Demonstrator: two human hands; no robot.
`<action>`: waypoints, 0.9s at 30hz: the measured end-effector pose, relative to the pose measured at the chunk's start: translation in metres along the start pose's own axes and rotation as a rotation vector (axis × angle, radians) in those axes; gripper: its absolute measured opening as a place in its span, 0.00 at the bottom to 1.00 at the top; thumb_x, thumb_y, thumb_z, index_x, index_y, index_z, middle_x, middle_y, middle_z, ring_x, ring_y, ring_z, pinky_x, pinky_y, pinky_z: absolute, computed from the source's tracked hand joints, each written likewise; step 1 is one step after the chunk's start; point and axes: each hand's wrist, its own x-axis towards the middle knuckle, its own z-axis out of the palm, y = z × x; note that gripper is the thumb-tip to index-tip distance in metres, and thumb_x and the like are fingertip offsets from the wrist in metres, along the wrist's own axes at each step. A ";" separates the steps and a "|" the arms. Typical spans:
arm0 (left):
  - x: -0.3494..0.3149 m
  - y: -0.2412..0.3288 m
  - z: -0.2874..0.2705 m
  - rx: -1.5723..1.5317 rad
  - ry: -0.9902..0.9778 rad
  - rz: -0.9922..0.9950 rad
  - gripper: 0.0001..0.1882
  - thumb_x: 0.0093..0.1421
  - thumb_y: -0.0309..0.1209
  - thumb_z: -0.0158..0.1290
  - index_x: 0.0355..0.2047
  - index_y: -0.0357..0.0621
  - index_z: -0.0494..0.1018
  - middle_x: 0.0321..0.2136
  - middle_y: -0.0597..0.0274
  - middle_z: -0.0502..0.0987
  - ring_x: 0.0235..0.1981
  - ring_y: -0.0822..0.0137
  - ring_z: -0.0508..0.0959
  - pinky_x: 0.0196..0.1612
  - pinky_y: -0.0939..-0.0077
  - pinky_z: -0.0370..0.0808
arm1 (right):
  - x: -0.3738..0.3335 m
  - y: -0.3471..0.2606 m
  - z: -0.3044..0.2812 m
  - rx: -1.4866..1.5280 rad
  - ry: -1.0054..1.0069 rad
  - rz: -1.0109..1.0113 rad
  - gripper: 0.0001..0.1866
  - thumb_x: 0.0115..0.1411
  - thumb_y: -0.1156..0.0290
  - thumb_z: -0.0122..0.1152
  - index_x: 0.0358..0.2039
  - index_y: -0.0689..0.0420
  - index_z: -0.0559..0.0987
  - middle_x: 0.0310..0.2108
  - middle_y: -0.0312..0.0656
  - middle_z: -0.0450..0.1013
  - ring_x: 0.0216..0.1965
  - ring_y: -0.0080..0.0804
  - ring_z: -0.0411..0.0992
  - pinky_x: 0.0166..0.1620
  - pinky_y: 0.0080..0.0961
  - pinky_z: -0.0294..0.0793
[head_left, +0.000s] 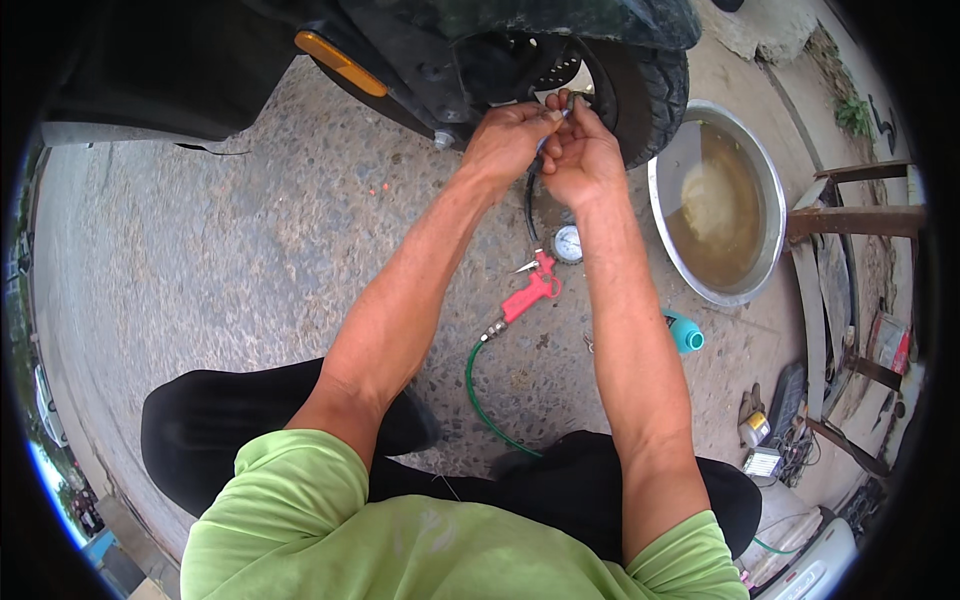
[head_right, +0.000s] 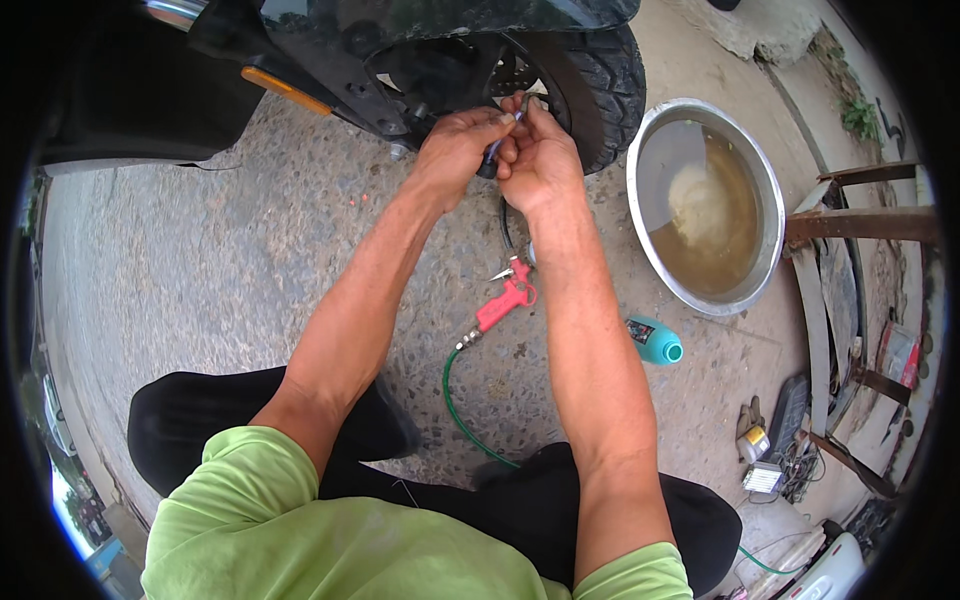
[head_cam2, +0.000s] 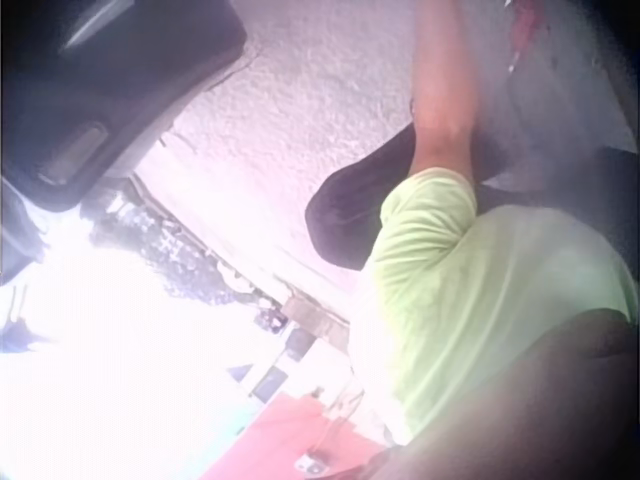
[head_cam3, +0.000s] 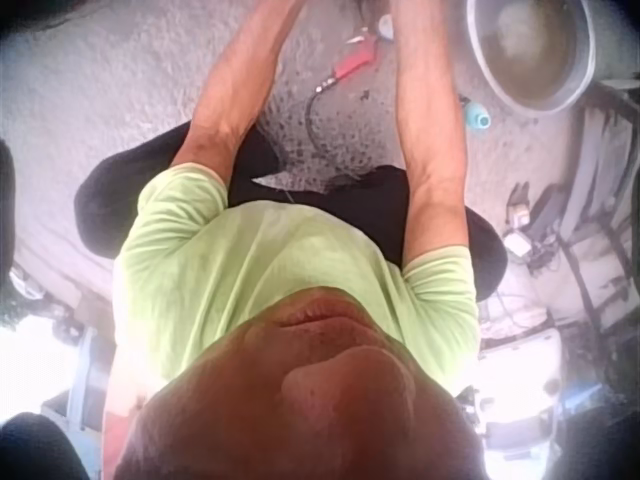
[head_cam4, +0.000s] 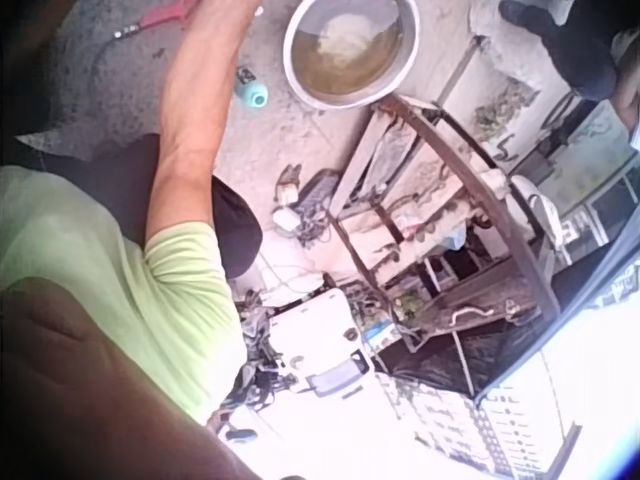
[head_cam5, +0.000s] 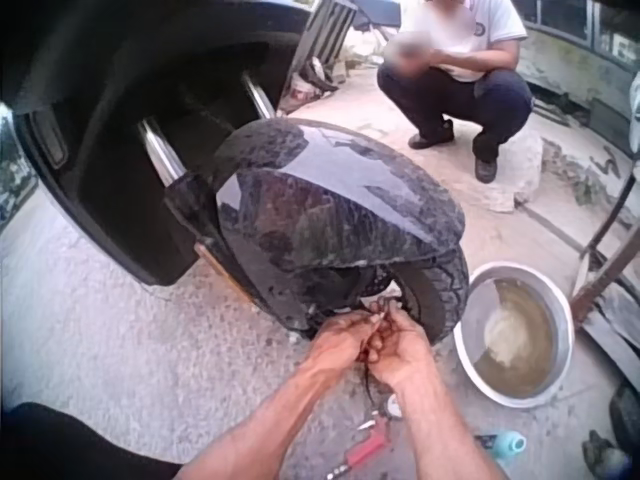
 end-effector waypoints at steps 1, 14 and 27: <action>0.001 0.001 0.001 0.004 -0.002 0.002 0.12 0.68 0.32 0.51 0.33 0.36 0.77 0.21 0.64 0.74 0.21 0.72 0.72 0.29 0.77 0.68 | 0.000 -0.001 0.000 0.003 0.010 0.005 0.11 0.68 0.56 0.57 0.42 0.48 0.81 0.36 0.29 0.80 0.18 0.24 0.63 0.20 0.26 0.57; -0.003 0.004 0.015 0.185 0.157 0.099 0.11 0.68 0.30 0.51 0.32 0.35 0.79 0.20 0.65 0.75 0.19 0.74 0.71 0.25 0.76 0.69 | 0.008 0.002 0.001 0.125 0.033 0.032 0.10 0.70 0.59 0.56 0.40 0.50 0.80 0.34 0.31 0.78 0.19 0.21 0.63 0.20 0.23 0.58; 0.004 0.015 0.019 -0.010 0.127 -0.094 0.11 0.68 0.29 0.51 0.30 0.35 0.77 0.20 0.63 0.74 0.16 0.73 0.69 0.22 0.76 0.66 | 0.008 0.007 -0.001 0.113 0.069 0.025 0.10 0.70 0.59 0.57 0.39 0.50 0.81 0.24 0.26 0.72 0.16 0.16 0.59 0.16 0.17 0.55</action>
